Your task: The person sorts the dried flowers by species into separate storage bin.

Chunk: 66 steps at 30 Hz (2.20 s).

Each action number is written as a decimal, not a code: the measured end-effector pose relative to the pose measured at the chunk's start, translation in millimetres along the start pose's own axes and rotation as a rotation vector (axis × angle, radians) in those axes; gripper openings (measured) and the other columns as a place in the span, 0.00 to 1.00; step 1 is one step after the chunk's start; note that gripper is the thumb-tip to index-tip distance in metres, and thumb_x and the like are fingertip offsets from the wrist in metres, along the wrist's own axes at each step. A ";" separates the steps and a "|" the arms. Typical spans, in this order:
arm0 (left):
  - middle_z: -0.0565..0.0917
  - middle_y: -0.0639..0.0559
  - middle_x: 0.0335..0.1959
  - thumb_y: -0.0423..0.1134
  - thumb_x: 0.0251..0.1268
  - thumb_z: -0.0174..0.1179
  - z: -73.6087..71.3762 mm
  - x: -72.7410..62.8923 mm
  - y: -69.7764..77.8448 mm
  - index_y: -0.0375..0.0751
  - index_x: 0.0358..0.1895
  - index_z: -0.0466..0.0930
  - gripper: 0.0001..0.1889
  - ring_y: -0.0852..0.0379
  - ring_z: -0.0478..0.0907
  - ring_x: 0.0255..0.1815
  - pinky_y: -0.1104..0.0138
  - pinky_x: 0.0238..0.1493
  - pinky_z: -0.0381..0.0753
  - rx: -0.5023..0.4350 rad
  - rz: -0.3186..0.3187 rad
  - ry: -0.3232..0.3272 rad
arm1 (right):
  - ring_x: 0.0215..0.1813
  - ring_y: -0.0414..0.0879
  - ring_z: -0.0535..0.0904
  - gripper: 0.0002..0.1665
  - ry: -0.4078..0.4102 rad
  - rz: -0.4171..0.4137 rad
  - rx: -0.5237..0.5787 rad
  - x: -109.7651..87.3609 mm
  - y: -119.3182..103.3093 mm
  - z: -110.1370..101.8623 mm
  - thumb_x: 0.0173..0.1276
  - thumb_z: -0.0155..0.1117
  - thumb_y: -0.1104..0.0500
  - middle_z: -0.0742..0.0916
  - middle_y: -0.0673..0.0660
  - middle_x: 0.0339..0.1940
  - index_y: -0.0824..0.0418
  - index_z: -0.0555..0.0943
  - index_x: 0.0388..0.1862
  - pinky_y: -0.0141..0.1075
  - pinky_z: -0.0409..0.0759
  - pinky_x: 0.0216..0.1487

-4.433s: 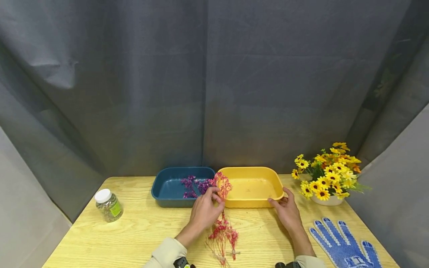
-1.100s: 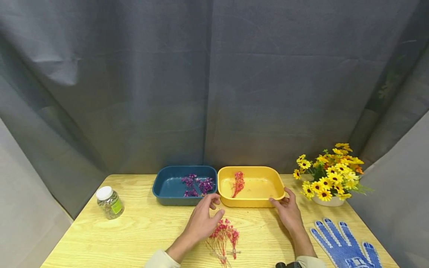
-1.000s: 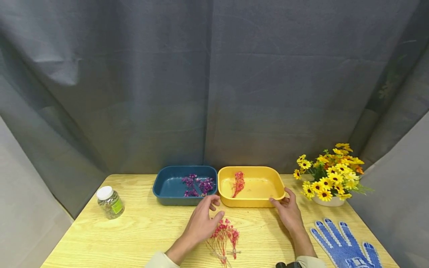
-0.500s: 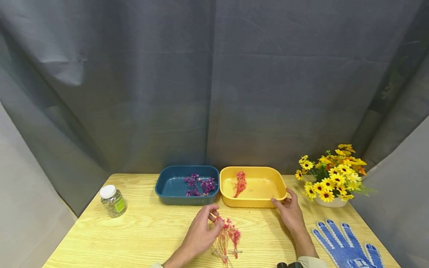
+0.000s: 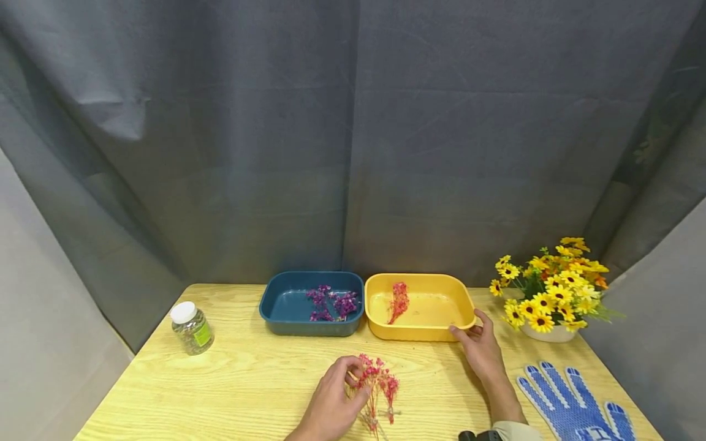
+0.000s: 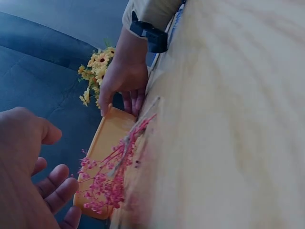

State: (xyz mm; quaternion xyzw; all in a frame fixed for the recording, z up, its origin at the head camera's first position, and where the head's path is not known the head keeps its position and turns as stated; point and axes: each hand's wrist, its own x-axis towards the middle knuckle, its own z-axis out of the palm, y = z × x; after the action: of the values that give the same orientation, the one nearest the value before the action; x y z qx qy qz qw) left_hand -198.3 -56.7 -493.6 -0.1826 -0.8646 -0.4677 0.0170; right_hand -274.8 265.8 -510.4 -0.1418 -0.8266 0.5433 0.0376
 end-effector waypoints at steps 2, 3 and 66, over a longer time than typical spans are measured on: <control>0.77 0.53 0.44 0.46 0.64 0.62 1.3 -1.7 -1.5 0.47 0.56 0.71 0.19 0.63 0.73 0.40 0.72 0.37 0.72 0.009 -0.010 -0.007 | 0.71 0.62 0.66 0.57 0.002 0.005 -0.001 -0.2 -0.1 -0.1 0.66 0.60 0.36 0.67 0.67 0.70 0.51 0.38 0.80 0.57 0.62 0.68; 0.77 0.54 0.44 0.46 0.64 0.62 1.8 -2.6 -2.1 0.47 0.55 0.71 0.19 0.64 0.73 0.40 0.72 0.38 0.72 0.018 -0.011 -0.010 | 0.71 0.62 0.66 0.57 0.003 0.006 0.001 -0.3 -0.1 -0.1 0.66 0.60 0.36 0.67 0.67 0.70 0.51 0.38 0.80 0.58 0.62 0.68; 0.74 0.71 0.17 0.46 0.49 0.68 16.7 -9.7 -11.3 0.52 0.39 0.80 0.13 0.71 0.68 0.15 0.71 0.19 0.67 0.293 -0.199 -0.031 | 0.71 0.61 0.66 0.56 0.007 0.001 0.017 2.3 -0.3 -0.1 0.67 0.60 0.38 0.68 0.67 0.70 0.50 0.39 0.80 0.56 0.64 0.68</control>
State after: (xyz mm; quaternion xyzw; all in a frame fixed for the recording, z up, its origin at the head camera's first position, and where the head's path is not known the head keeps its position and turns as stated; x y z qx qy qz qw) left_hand -190.6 -51.6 -514.0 -0.0989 -0.9375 -0.3332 -0.0163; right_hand -277.0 266.4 -510.4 -0.1436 -0.8217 0.5499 0.0416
